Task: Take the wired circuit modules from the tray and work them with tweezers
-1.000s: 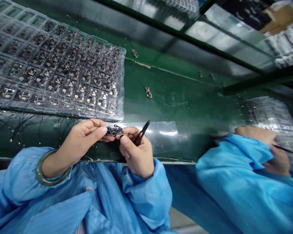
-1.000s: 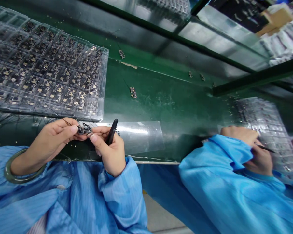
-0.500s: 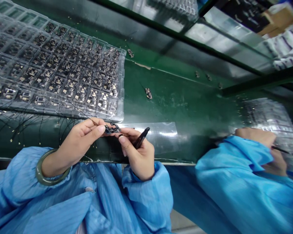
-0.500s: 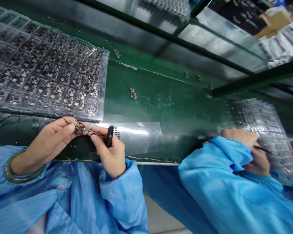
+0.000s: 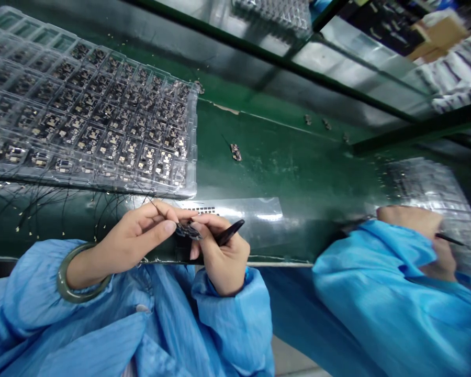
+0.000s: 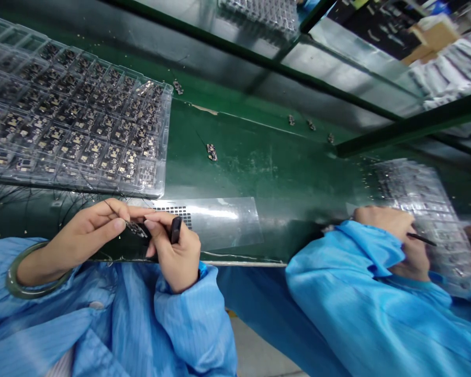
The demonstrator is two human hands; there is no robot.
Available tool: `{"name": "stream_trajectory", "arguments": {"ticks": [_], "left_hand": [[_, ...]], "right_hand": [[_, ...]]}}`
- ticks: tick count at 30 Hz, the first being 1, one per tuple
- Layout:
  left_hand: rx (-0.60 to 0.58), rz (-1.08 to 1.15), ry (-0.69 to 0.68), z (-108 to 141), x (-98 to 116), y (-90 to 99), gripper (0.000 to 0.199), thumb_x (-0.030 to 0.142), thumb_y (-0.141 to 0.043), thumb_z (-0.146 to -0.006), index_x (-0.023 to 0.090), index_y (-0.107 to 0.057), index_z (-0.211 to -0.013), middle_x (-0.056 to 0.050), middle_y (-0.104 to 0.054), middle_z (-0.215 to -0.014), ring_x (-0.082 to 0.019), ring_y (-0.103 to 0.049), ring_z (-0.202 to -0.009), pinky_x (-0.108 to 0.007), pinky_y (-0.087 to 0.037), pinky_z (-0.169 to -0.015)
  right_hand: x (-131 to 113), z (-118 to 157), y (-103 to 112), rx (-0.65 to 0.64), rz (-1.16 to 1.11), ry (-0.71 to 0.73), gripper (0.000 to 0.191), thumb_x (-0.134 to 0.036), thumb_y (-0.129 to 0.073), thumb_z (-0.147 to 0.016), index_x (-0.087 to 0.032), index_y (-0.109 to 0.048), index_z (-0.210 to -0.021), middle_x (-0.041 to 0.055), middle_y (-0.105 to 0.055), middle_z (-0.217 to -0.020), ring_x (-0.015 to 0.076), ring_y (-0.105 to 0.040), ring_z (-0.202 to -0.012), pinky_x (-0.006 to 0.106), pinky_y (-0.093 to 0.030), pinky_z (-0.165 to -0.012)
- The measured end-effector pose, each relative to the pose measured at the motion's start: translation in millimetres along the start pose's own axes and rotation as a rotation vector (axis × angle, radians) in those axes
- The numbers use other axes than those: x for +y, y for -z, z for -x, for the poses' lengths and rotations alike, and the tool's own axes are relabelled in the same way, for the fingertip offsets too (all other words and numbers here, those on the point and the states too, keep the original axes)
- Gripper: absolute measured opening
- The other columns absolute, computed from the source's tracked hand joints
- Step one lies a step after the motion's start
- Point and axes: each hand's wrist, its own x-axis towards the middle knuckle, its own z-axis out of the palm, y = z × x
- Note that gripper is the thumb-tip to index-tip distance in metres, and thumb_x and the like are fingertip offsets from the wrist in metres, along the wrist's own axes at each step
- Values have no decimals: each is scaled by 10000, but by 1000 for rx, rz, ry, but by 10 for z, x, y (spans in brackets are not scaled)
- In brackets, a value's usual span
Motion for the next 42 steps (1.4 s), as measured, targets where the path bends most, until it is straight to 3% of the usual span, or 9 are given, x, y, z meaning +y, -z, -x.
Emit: {"name": "stream_trajectory", "arguments": {"ticks": [3, 9, 19, 28, 35, 42], "left_hand": [[-2, -65, -5, 17, 11, -11, 55, 240, -521, -919, 204, -556, -896, -69, -611, -1295, -202, -567, -1191, -336, -437, -991], [29, -235, -80, 28, -8, -1, 50, 226, -529, -908, 210, -577, -910, -80, -629, -1255, -216, -493, -1268, -389, -372, -1065], [-7, -296, -150, 48, -57, 45, 70, 191, -562, -879, 198, -622, -916, -89, -632, -1227, -225, -574, -1158, -340, -441, -985], [26, -266, -148, 58, -49, 32, 86, 163, -573, -868, 207, -635, -908, -70, -672, -1158, -200, -617, -1086, -319, -475, -950], [25, -287, -174, 63, -56, 29, 90, 163, -573, -870, 211, -636, -911, -66, -679, -1166, -206, -600, -1134, -333, -458, -986], [-35, -284, -137, 60, -30, 16, 79, 170, -561, -872, 205, -623, -903, -82, -595, -1314, -237, -518, -1250, -375, -398, -1053]], "right_hand": [[20, 12, 1, 30, 34, 34, 69, -264, -622, -843, -221, -669, -869, -61, -601, -534, 81, -514, -373, 241, -471, -459], [55, 50, -30, 108, 173, 208, 111, -181, -594, -853, -246, -658, -917, -21, -695, -799, 70, -555, -436, 246, -509, -505], [69, 74, -20, 209, 323, 330, 124, -166, -625, -826, -241, -644, -923, -10, -700, -799, 126, -649, -649, 253, -528, -601], [46, 71, -38, 160, 317, 363, 67, -168, -597, -839, -229, -624, -845, 0, -682, -765, 147, -655, -714, 277, -531, -650], [49, 82, -38, 149, 325, 416, 140, -123, -586, -836, -247, -614, -895, -1, -677, -793, 145, -651, -746, 272, -526, -679], [96, 46, -10, 177, 359, 463, 176, -96, -584, -826, -247, -606, -912, 4, -679, -816, 155, -660, -752, 290, -538, -683]]}}
